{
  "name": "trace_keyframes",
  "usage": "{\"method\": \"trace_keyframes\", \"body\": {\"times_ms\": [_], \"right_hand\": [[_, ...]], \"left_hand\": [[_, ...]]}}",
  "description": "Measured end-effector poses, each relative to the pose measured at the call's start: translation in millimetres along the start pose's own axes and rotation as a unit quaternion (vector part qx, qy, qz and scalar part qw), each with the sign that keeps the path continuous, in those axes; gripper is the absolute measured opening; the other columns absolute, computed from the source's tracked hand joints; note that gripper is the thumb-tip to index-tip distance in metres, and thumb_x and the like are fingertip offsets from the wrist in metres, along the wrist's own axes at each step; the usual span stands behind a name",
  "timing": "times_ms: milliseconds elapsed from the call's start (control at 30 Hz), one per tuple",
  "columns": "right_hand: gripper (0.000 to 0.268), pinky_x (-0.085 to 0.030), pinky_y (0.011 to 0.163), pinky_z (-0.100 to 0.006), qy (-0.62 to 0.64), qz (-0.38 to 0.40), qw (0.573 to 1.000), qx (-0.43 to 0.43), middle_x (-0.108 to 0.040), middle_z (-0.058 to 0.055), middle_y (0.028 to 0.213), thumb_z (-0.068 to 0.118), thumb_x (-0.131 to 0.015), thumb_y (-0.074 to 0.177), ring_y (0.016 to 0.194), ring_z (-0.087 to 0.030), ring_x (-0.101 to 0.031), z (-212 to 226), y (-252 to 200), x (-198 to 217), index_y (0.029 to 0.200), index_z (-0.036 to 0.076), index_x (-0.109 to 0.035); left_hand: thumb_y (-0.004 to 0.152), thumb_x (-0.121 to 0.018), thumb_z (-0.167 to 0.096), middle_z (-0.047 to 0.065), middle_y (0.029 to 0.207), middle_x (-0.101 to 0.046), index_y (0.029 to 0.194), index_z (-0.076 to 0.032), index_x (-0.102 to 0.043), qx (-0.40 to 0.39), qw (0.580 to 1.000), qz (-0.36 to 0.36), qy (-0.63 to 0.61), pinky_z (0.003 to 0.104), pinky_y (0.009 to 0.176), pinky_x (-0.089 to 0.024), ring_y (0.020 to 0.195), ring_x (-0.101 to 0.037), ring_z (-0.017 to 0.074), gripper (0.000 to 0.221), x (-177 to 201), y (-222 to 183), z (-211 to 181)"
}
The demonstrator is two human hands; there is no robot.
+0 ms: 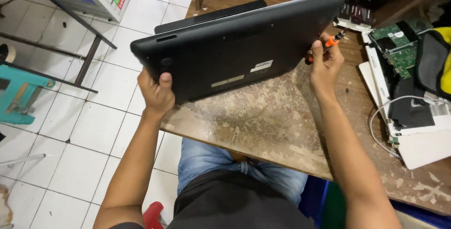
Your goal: Disassembling and inspecting a laptop using a precision screwdriver on a repair bench.
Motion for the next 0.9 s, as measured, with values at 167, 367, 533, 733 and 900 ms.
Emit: {"method": "trace_keyframes", "body": {"times_ms": [167, 367, 533, 733, 900], "right_hand": [[0.029, -0.055, 0.069, -0.033, -0.046, -0.019, 0.998, 0.028, -0.061, -0.012, 0.087, 0.016, -0.062, 0.116, 0.075, -0.019, -0.061, 8, -11, 11, 0.134, -0.006, -0.068], [0.031, -0.054, 0.066, -0.034, -0.084, -0.027, 0.995, 0.049, -0.059, -0.014, 0.084, 0.015, -0.06, 0.117, 0.071, -0.022, -0.062, 22, -21, 16, 0.133, -0.01, -0.067], [0.037, -0.052, 0.062, -0.034, -0.127, -0.027, 0.989, 0.07, -0.058, -0.013, 0.08, 0.022, -0.055, 0.118, 0.066, -0.022, -0.06, 31, -26, 15, 0.132, -0.01, -0.068], [0.039, -0.051, 0.061, -0.035, -0.144, -0.008, 0.986, 0.084, -0.055, -0.013, 0.076, 0.02, -0.051, 0.118, 0.062, -0.022, -0.056, 44, -17, 2, 0.135, -0.012, -0.066], [0.031, -0.045, 0.067, -0.037, -0.165, 0.0, 0.981, 0.098, -0.053, -0.012, 0.08, 0.017, -0.053, 0.118, 0.069, -0.02, -0.05, 36, -14, -5, 0.127, -0.009, -0.069]], "left_hand": [[0.109, -0.051, -0.04, 0.01, 0.087, -0.065, 0.111, 0.001, -0.062, 0.007, 1.0, -0.007, -0.029, 0.04, 0.075, -0.053, 0.084, -0.055, 0.0123, 0.042, -18, 28, -20], [0.11, -0.044, -0.047, 0.007, 0.083, -0.06, 0.106, -0.005, -0.059, 0.029, 0.999, -0.016, -0.008, 0.038, 0.074, -0.053, 0.077, -0.057, 0.0155, 0.045, -23, 40, -19], [0.109, -0.034, -0.054, 0.005, 0.07, -0.059, 0.094, -0.009, -0.059, 0.023, 0.997, -0.052, 0.047, 0.032, 0.06, -0.052, 0.06, -0.059, 0.0194, 0.054, -19, 37, -13], [0.112, -0.026, -0.054, 0.006, 0.062, -0.054, 0.092, -0.01, -0.053, 0.031, 0.995, -0.027, 0.088, 0.031, 0.053, -0.051, 0.053, -0.056, 0.0202, 0.055, -24, 67, -41], [0.113, -0.023, -0.053, 0.005, 0.056, -0.054, 0.091, -0.012, -0.051, 0.084, 0.99, 0.017, 0.111, 0.028, 0.047, -0.046, 0.047, -0.055, 0.0177, 0.054, -33, 87, -27]]}}
Point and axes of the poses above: each hand's wrist, its own y-axis towards the middle knuckle, its own x-axis out of the back of the hand, z = x × y, the point moved 10 cm from there along y, towards the middle knuckle
